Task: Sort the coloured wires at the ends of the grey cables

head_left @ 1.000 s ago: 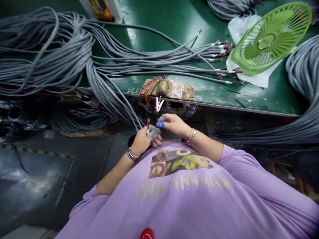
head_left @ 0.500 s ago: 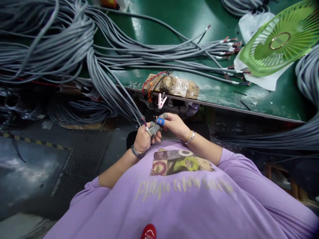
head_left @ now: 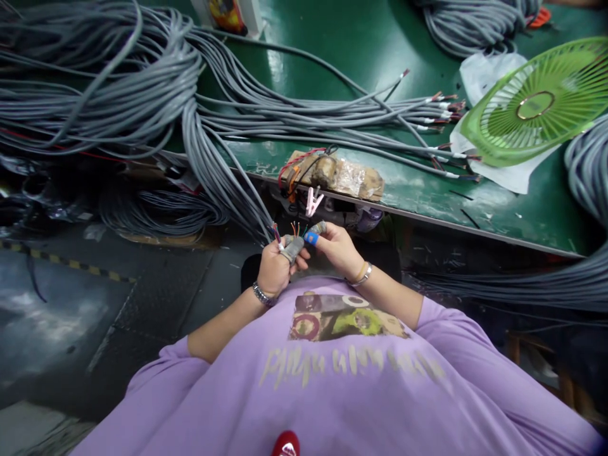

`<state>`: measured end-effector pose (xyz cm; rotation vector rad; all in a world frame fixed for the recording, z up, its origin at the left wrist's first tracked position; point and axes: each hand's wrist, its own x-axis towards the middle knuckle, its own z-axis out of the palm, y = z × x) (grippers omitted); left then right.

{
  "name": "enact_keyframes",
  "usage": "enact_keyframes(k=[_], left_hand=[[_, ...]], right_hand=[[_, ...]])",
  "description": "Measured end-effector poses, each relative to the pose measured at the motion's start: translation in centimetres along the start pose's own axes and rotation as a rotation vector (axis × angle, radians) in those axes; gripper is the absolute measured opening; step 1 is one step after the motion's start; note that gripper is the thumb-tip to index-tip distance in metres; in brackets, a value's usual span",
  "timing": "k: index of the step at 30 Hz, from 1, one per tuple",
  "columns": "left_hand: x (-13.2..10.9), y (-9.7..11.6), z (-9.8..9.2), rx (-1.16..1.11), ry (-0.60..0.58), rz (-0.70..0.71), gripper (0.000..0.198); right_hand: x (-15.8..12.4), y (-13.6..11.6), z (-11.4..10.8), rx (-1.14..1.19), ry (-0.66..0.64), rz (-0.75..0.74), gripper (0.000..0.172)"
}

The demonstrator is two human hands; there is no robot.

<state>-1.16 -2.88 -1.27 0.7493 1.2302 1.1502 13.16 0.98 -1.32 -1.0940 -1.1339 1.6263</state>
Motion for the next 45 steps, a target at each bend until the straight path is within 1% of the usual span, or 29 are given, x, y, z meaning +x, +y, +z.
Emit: enact_keyframes(k=[3,5,10,13,15,18,21,25,32,35,38,42,43,45], left_hand=[[0.2,-0.2,0.1,-0.045,0.073,0.014,0.031],[0.3,-0.2,0.1,-0.065,0.092,0.014,0.030],[0.3,0.4,0.0,-0.061,0.082,0.007,0.030],[0.2,0.8,0.1,-0.040,0.087,0.018,0.030],[0.1,0.9,0.2,-0.018,0.080,0.025,0.030],[-0.1,0.6,0.3,0.021,0.037,0.033,0.031],[-0.2,0.2,0.3,0.049,0.001,0.044,0.032],[-0.3,0.1,0.2,0.062,0.007,0.032,0.029],[-0.3,0.1,0.1,0.081,0.000,0.048,0.030],[-0.3,0.1,0.2,0.074,0.010,0.057,0.032],[-0.4,0.1,0.3,0.056,0.019,0.066,0.033],[-0.5,0.3,0.1,0.028,0.017,0.041,0.032],[-0.5,0.4,-0.1,0.015,0.009,0.029,0.031],[-0.5,0.7,-0.4,-0.020,-0.021,0.010,0.031]], right_hand=[[-0.3,0.1,0.0,-0.008,0.003,-0.012,0.035],[-0.5,0.2,0.0,-0.021,0.002,-0.011,0.036],[-0.5,0.4,-0.5,-0.020,-0.013,0.012,0.038],[-0.2,0.5,-0.9,0.033,0.009,0.035,0.041],[0.1,0.2,-1.0,0.090,0.017,0.077,0.041],[0.4,-0.6,-0.9,0.130,-0.051,0.154,0.040],[0.6,-1.4,-0.4,0.099,-0.091,0.151,0.039],[0.7,-1.5,0.2,0.108,-0.049,0.126,0.035],[0.7,-1.3,0.3,0.144,-0.036,0.095,0.031],[0.6,-1.1,0.5,0.131,-0.006,0.085,0.027],[0.6,-0.8,0.9,0.146,0.052,0.107,0.020],[1.1,-0.5,0.3,0.315,0.198,0.154,0.019],[1.3,-0.4,-0.1,0.368,0.215,0.166,0.019],[1.8,-0.3,-0.9,0.443,0.196,0.205,0.021]])
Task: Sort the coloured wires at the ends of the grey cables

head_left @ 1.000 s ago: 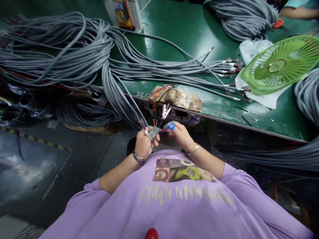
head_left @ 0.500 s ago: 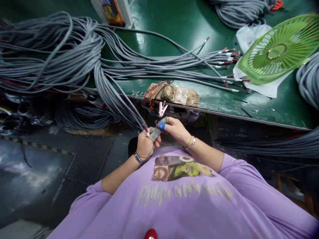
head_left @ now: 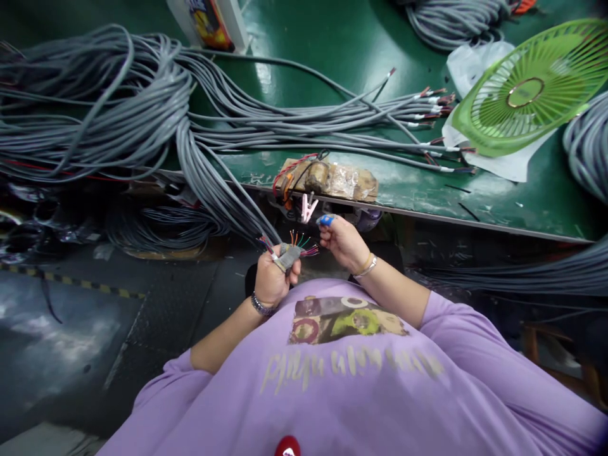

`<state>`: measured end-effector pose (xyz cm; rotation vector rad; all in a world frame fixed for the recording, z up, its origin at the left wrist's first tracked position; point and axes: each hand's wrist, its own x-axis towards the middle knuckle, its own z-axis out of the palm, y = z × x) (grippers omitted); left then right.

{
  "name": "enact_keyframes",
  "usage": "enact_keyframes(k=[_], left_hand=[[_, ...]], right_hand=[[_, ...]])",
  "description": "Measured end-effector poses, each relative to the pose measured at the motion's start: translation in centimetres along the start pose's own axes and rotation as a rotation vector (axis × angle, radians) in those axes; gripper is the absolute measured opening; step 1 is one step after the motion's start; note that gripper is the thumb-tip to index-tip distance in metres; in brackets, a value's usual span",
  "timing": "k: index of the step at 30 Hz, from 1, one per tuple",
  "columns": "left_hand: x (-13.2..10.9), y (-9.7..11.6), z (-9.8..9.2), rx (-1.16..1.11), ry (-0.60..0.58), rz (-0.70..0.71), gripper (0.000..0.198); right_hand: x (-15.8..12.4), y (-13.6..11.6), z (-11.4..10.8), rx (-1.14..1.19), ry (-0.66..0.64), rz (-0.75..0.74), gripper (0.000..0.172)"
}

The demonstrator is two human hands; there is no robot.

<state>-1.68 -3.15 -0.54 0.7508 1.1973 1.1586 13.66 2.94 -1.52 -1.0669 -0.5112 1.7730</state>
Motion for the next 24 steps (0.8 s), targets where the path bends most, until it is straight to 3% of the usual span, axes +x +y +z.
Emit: enact_keyframes(k=[4,7,11,14,16,24], left_hand=[[0.4,0.9,-0.5,-0.065,-0.114,-0.048,0.035],[1.0,1.7,-0.4,-0.092,-0.225,-0.122,0.039],[1.9,2.3,0.3,-0.140,-0.290,-0.169,0.042],[2.3,2.3,0.7,-0.182,-0.295,-0.169,0.043],[2.7,2.0,0.8,-0.209,-0.305,-0.166,0.042],[3.5,0.9,0.6,-0.279,-0.373,-0.156,0.035]], right_hand=[[1.1,-0.9,-0.7,0.008,-0.071,0.140,0.035],[1.7,-1.6,-0.4,-0.031,-0.206,0.173,0.046],[2.4,-1.6,0.3,-0.110,-0.319,0.017,0.050],[2.9,-0.6,0.7,-0.175,-0.223,-0.192,0.051],[3.2,0.2,0.9,-0.173,-0.185,-0.254,0.053],[3.8,0.2,2.2,0.134,-0.287,0.103,0.053]])
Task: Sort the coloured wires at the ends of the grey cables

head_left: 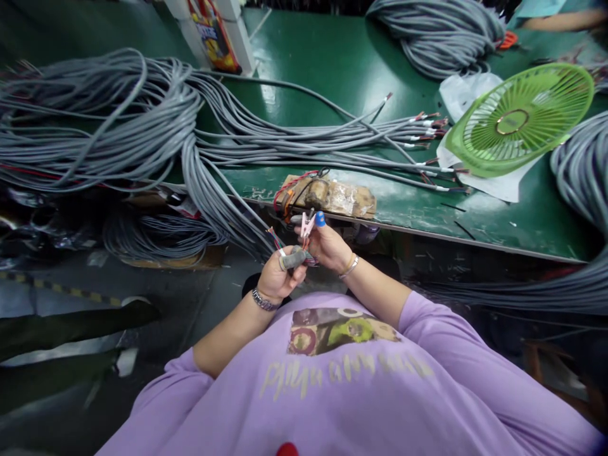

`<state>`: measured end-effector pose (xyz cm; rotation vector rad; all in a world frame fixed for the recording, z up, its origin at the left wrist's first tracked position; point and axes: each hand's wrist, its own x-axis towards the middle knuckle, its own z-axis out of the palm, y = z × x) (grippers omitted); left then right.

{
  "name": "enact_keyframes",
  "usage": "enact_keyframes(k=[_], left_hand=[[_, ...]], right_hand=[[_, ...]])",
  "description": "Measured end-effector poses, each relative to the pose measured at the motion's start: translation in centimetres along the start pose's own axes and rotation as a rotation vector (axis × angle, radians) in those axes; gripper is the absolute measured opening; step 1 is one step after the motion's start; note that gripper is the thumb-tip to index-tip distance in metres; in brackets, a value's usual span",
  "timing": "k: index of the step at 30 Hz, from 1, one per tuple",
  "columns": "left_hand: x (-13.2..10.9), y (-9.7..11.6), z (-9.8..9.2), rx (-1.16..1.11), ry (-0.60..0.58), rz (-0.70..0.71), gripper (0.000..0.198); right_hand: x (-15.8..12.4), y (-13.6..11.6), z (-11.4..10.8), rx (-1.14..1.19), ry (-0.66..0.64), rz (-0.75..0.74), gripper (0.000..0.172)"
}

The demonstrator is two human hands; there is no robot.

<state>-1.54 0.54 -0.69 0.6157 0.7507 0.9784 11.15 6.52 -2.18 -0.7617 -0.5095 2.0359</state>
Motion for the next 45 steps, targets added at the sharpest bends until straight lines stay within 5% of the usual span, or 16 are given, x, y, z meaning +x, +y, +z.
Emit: enact_keyframes(k=[15,23,27,31,39,45], left_hand=[[0.2,-0.2,-0.1,-0.016,0.077,-0.030,0.037],[-0.9,-0.4,0.3,0.141,0.138,0.000,0.040],[-1.9,-0.6,0.9,0.235,0.185,0.053,0.042],[-2.2,-0.6,1.4,0.245,0.239,0.113,0.040],[-1.9,-0.2,1.8,0.215,0.290,0.113,0.036],[-1.2,-0.5,1.3,0.216,0.305,0.089,0.035]], right_hand=[[0.0,-0.1,0.7,0.093,0.039,-0.013,0.050],[-0.6,-0.6,0.1,0.075,-0.029,0.083,0.060],[-1.1,-1.1,-0.1,0.035,-0.052,0.082,0.050],[-1.4,-1.2,0.1,-0.040,0.019,0.003,0.033],[-1.4,-0.5,-0.1,-0.365,0.210,-0.374,0.048],[-0.6,-0.5,0.3,-0.128,0.106,-0.047,0.052]])
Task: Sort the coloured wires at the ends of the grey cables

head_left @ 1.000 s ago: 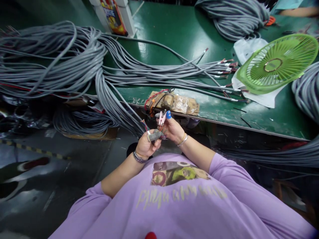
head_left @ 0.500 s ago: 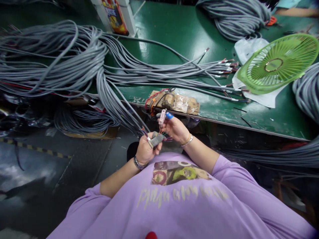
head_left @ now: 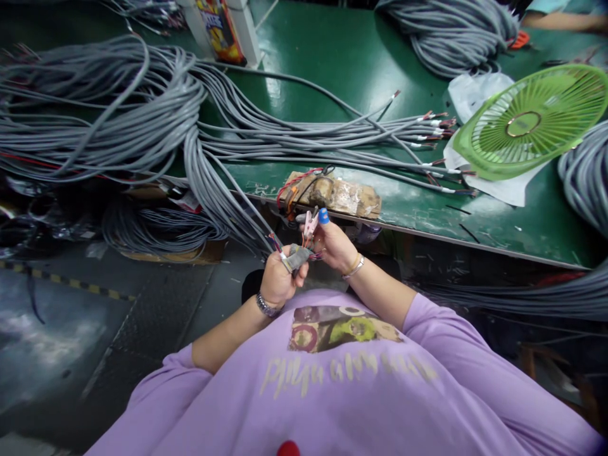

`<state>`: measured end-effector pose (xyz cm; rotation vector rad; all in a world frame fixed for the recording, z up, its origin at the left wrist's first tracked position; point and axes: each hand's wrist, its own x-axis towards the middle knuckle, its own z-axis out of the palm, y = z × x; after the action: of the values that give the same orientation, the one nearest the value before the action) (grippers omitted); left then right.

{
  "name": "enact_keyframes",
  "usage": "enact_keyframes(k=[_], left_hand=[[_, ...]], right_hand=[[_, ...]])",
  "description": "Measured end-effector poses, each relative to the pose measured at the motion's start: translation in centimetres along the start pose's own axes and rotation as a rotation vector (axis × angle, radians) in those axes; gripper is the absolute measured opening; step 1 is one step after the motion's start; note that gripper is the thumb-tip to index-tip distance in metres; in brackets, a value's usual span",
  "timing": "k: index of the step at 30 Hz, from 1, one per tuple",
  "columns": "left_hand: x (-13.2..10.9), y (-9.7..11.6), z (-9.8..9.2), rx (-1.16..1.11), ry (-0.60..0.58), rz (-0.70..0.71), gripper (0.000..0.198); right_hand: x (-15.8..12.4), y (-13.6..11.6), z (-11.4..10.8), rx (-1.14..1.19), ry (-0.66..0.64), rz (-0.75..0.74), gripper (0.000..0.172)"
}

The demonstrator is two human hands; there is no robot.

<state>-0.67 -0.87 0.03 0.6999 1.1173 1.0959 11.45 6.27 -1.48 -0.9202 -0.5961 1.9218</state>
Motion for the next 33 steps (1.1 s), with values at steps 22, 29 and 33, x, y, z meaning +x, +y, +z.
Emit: enact_keyframes(k=[22,29,33], left_hand=[[-1.2,-0.1,0.1,-0.007,0.036,0.049,0.035],[-0.5,0.1,0.5,-0.033,0.056,0.070,0.032],[-0.3,0.1,0.7,-0.038,0.060,0.061,0.031]], right_hand=[[-0.8,-1.1,0.1,0.128,-0.071,0.114,0.040],[-1.1,-0.8,0.2,0.098,-0.053,0.018,0.038],[-0.8,-0.8,0.4,0.124,-0.072,0.051,0.044]])
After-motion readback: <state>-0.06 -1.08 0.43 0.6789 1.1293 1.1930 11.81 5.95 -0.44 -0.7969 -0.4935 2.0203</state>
